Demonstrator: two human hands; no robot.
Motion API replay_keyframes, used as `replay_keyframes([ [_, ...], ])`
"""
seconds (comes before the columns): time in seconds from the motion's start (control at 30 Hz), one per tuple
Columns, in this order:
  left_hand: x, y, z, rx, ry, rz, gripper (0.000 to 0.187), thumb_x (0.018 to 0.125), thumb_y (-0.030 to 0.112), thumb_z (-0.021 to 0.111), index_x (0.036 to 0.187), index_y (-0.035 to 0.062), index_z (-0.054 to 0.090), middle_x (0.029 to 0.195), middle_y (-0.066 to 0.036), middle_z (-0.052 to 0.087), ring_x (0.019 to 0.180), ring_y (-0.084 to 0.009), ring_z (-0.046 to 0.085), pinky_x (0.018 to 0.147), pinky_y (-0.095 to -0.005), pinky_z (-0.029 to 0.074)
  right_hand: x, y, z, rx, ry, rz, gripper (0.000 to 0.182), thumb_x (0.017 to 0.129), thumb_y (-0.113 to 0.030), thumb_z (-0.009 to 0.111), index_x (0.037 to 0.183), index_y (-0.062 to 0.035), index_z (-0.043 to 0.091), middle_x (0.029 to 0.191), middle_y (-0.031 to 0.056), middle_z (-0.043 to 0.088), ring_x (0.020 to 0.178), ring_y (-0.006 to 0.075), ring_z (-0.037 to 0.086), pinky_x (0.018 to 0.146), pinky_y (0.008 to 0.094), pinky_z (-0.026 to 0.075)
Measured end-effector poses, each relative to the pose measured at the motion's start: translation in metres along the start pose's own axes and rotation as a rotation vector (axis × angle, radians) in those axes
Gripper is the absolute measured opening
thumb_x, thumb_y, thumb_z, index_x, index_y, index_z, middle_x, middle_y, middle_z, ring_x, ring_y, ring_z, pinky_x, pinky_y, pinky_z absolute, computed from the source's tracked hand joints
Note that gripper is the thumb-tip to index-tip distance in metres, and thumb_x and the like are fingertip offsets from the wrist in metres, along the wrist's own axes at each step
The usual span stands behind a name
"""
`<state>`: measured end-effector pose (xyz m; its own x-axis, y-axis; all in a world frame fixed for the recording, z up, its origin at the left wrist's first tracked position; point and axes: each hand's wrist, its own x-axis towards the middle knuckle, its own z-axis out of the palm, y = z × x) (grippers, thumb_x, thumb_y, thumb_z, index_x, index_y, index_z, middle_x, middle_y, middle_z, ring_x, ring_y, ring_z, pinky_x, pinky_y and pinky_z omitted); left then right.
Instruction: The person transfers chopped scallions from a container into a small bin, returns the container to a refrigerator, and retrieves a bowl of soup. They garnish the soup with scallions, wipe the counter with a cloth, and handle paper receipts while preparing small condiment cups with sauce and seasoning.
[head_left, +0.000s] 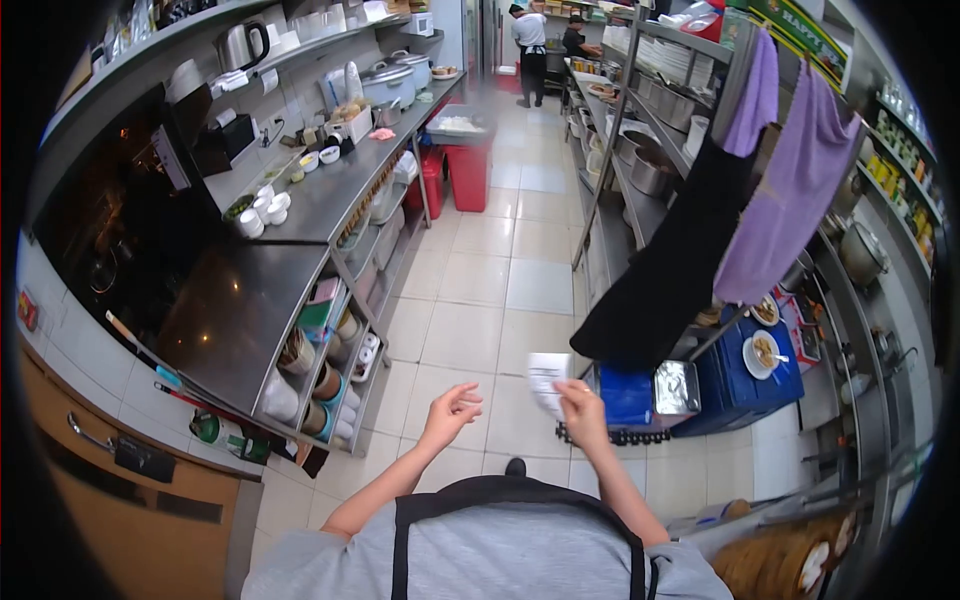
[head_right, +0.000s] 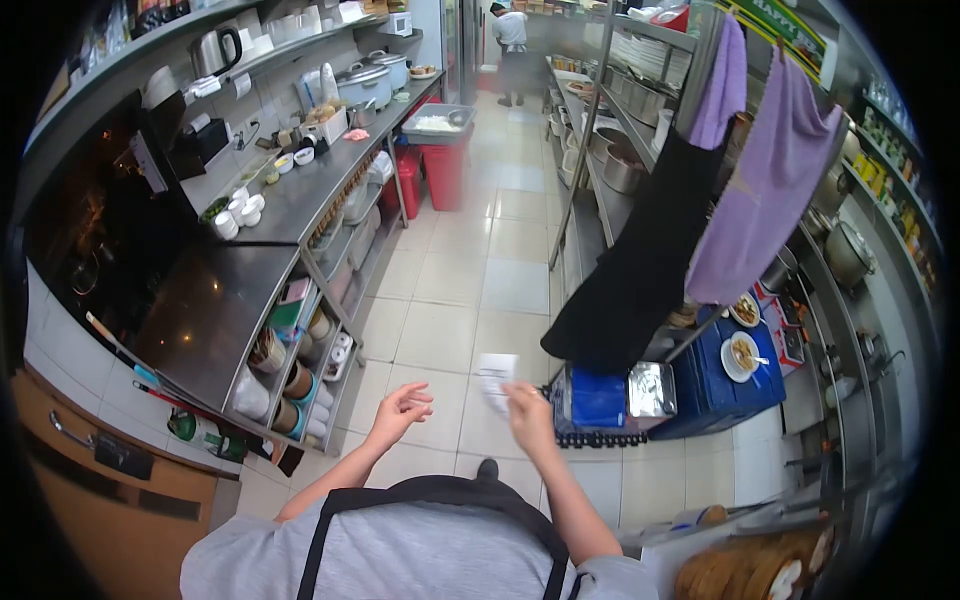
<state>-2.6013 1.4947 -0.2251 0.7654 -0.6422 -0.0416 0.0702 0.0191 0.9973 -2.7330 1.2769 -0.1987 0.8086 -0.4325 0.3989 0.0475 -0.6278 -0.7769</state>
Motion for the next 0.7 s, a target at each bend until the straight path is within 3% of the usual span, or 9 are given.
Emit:
replay_keyframes([
  [0.27,0.076,-0.212,-0.166,0.728,0.291,-0.314,0.034,0.069,0.027,0.069,0.098,0.0080,0.064,0.087,-0.012,0.064,0.077,-0.0236,0.063,0.071,-0.0330,0.049,0.216,0.079,-0.010,0.431,-0.014,0.289,0.024,0.082,-0.006,0.056,0.104,0.0022,0.061,0.101,0.0075,0.057,0.088,0.0135,0.053,0.077,0.0226,0.042],
  [0.33,0.026,-0.275,-0.221,1.016,0.195,-0.782,0.042,0.072,0.042,0.060,0.097,0.0093,0.065,0.099,-0.013,0.062,0.090,-0.0308,0.059,0.081,-0.0401,0.046,0.277,0.062,0.005,0.489,-0.016,0.223,0.025,0.083,-0.007,0.056,0.106,0.0025,0.060,0.105,0.0073,0.055,0.092,0.0136,0.052,0.077,0.0228,0.041],
  [0.37,-0.003,-0.302,-0.244,1.478,-0.272,-0.760,0.043,0.071,0.042,0.061,0.099,0.0093,0.064,0.103,-0.014,0.061,0.095,-0.0295,0.058,0.083,-0.0385,0.046,0.306,0.054,0.014,0.510,-0.050,0.191,0.026,0.084,-0.007,0.055,0.107,0.0031,0.059,0.107,0.0073,0.053,0.094,0.0134,0.050,0.078,0.0232,0.041],
  [0.4,-0.023,-0.305,-0.248,1.153,0.016,-1.184,0.045,0.069,0.041,0.065,0.100,0.0085,0.064,0.106,-0.015,0.060,0.099,-0.0290,0.057,0.085,-0.0365,0.045,0.330,0.051,0.026,0.535,-0.059,0.166,0.026,0.085,-0.006,0.054,0.108,0.0034,0.058,0.104,0.0067,0.053,0.093,0.0130,0.050,0.077,0.0236,0.041],
  [0.47,-0.064,-0.295,-0.280,1.029,-0.070,-0.712,0.048,0.067,0.038,0.069,0.103,0.0081,0.063,0.110,-0.014,0.058,0.104,-0.0277,0.054,0.087,-0.0332,0.044,0.369,0.049,0.053,0.540,-0.078,0.170,0.025,0.085,-0.006,0.053,0.108,0.0032,0.059,0.104,0.0059,0.052,0.093,0.0127,0.049,0.076,0.0236,0.041],
  [0.53,-0.046,-0.292,-0.294,0.915,-0.300,-1.176,0.047,0.067,0.037,0.069,0.104,0.0084,0.062,0.111,-0.013,0.058,0.104,-0.0273,0.054,0.088,-0.0328,0.044,0.399,0.075,0.088,0.564,-0.158,0.125,0.026,0.084,-0.006,0.054,0.108,0.0027,0.059,0.105,0.0054,0.052,0.092,0.0128,0.050,0.074,0.0236,0.041],
  [0.63,0.029,-0.282,-0.316,1.092,-0.264,-1.110,0.044,0.068,0.035,0.070,0.103,0.0092,0.063,0.111,-0.013,0.058,0.104,-0.0272,0.054,0.086,-0.0350,0.044,0.438,0.089,0.126,0.598,-0.226,0.267,0.028,0.083,-0.011,0.056,0.108,0.0015,0.059,0.104,0.0021,0.055,0.087,0.0110,0.052,0.070,0.0224,0.040],
  [0.67,0.084,-0.279,-0.323,0.788,0.046,-1.383,0.043,0.067,0.033,0.070,0.102,0.0096,0.063,0.111,-0.013,0.058,0.103,-0.0286,0.054,0.085,-0.0369,0.044,0.456,0.090,0.130,0.584,-0.221,0.272,0.028,0.083,-0.011,0.056,0.108,0.0015,0.059,0.104,0.0021,0.055,0.087,0.0110,0.052,0.070,0.0224,0.040],
  [0.7,0.135,-0.278,-0.332,0.829,0.055,-1.295,0.044,0.066,0.033,0.069,0.103,0.0106,0.063,0.111,-0.012,0.058,0.101,-0.0284,0.055,0.085,-0.0380,0.045,0.477,0.093,0.132,0.587,-0.233,0.250,0.027,0.083,-0.008,0.056,0.108,0.0019,0.059,0.106,0.0043,0.055,0.089,0.0116,0.051,0.073,0.0228,0.041],
])
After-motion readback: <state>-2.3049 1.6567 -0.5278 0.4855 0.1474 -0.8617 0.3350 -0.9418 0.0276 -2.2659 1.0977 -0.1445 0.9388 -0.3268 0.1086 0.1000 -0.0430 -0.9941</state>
